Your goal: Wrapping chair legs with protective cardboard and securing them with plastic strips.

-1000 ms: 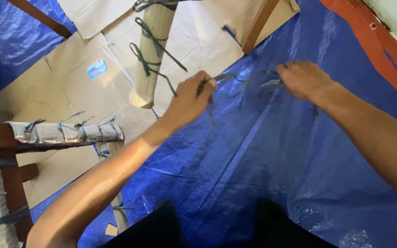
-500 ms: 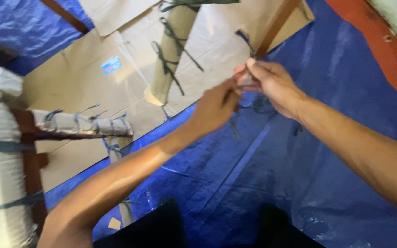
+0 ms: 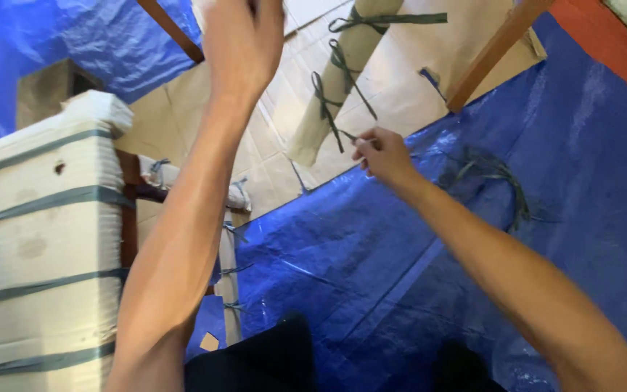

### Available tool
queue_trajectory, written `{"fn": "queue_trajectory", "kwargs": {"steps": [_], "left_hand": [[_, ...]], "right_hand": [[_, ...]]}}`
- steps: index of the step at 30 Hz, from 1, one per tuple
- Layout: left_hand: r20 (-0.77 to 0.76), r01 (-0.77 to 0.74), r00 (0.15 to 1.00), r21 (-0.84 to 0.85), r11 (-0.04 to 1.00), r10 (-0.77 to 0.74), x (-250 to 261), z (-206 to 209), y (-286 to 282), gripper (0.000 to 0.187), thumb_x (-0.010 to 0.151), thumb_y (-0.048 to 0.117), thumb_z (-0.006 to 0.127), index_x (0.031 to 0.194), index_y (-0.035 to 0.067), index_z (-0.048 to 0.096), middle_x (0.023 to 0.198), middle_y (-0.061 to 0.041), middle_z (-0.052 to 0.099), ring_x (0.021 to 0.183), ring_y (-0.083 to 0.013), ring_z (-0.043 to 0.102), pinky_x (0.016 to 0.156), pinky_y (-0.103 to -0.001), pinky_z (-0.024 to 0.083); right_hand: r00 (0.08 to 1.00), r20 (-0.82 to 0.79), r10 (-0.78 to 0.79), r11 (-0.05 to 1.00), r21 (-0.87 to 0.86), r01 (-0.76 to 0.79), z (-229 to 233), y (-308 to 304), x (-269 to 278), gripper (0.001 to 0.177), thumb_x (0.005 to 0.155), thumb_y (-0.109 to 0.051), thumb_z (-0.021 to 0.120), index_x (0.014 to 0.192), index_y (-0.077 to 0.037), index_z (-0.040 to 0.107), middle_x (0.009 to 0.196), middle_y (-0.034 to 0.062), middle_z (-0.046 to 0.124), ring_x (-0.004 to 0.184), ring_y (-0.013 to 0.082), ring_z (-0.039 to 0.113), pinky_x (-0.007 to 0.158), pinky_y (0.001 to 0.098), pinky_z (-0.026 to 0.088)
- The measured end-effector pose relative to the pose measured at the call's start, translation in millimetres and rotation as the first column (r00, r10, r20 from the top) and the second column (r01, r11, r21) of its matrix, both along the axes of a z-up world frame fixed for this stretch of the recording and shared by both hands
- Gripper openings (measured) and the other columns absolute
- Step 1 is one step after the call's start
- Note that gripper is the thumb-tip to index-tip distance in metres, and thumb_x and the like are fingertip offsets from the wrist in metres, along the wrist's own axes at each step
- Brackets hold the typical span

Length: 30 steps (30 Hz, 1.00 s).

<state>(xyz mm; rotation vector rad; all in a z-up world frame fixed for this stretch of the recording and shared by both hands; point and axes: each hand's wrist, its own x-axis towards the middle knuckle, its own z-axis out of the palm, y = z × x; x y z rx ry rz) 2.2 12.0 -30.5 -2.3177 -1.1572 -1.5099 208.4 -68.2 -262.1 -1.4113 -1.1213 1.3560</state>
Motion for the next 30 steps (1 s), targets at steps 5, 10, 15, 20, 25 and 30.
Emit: {"fn": "queue_trajectory", "kwargs": {"steps": [5, 10, 15, 20, 25, 30], "left_hand": [[-0.174, -0.164, 0.982, -0.978, 0.126, -0.07, -37, -91, 17, 0.078, 0.092, 0.077, 0.044, 0.1, 0.006, 0.076, 0.093, -0.009, 0.079, 0.086, -0.0227, 0.076, 0.079, -0.039, 0.061], [0.379, 0.382, 0.924, -0.917, 0.111, -0.051, -32, -102, -1, 0.057, 0.093, 0.053, 0.063, 0.117, 0.003, 0.076, 0.101, -0.005, 0.076, 0.088, -0.0152, 0.068, 0.077, -0.032, 0.055], [0.494, 0.503, 0.863, -0.814, 0.292, -0.109, -33, -92, 2, 0.036, 0.095, 0.026, 0.072, 0.122, 0.002, 0.075, 0.103, -0.007, 0.076, 0.091, -0.0118, 0.07, 0.079, -0.028, 0.055], [0.583, 0.52, 0.8, -0.791, 0.322, 0.141, -48, -103, 7, 0.043, 0.089, 0.02, 0.077, 0.125, 0.008, 0.056, 0.103, -0.009, 0.079, 0.089, -0.0144, 0.075, 0.081, -0.029, 0.059], [0.58, 0.51, 0.808, -0.776, 0.371, 0.104, -60, -90, 3, 0.025, 0.096, 0.021, 0.074, 0.111, 0.001, 0.072, 0.102, -0.008, 0.079, 0.086, -0.0117, 0.071, 0.078, -0.027, 0.058], [0.555, 0.501, 0.832, -0.758, 0.419, 0.009, -62, -85, -24, 0.017, 0.098, 0.015, 0.075, 0.095, -0.001, 0.07, 0.098, -0.008, 0.079, 0.088, -0.0113, 0.074, 0.078, -0.028, 0.06]], "right_hand": [[0.997, -0.068, 0.037, 0.988, 0.152, -0.026, 54, 7, -29, 0.018, 0.1, -0.016, 0.06, 0.108, -0.003, 0.069, 0.083, 0.0048, 0.071, 0.067, 0.0087, 0.064, 0.053, 0.0257, 0.052], [0.987, -0.126, 0.095, 0.976, 0.205, -0.068, 65, 11, -39, 0.018, 0.102, -0.014, 0.057, 0.108, -0.003, 0.069, 0.084, 0.0019, 0.072, 0.066, 0.0086, 0.06, 0.053, 0.0262, 0.049], [0.997, 0.058, 0.056, 0.952, 0.299, -0.071, 20, 12, -36, 0.02, 0.104, -0.015, 0.056, 0.105, -0.003, 0.073, 0.078, 0.0008, 0.07, 0.064, 0.0066, 0.056, 0.057, 0.0246, 0.046], [0.996, -0.007, 0.091, 0.968, 0.234, -0.087, 20, -22, -48, 0.026, 0.106, -0.021, 0.059, 0.098, -0.003, 0.075, 0.064, -0.0028, 0.052, 0.059, 0.0053, 0.045, 0.053, 0.0254, 0.036], [0.964, -0.264, 0.025, 0.986, 0.167, 0.02, 26, -54, -63, 0.024, 0.106, -0.025, 0.055, 0.095, -0.006, 0.066, 0.064, -0.0061, 0.048, 0.054, 0.0035, 0.041, 0.047, 0.0235, 0.03], [0.922, -0.375, -0.097, 0.995, -0.01, 0.1, 30, -72, -74, 0.029, 0.108, -0.028, 0.051, 0.088, -0.009, 0.06, 0.06, -0.0061, 0.044, 0.05, 0.0036, 0.036, 0.043, 0.0238, 0.026]]}}
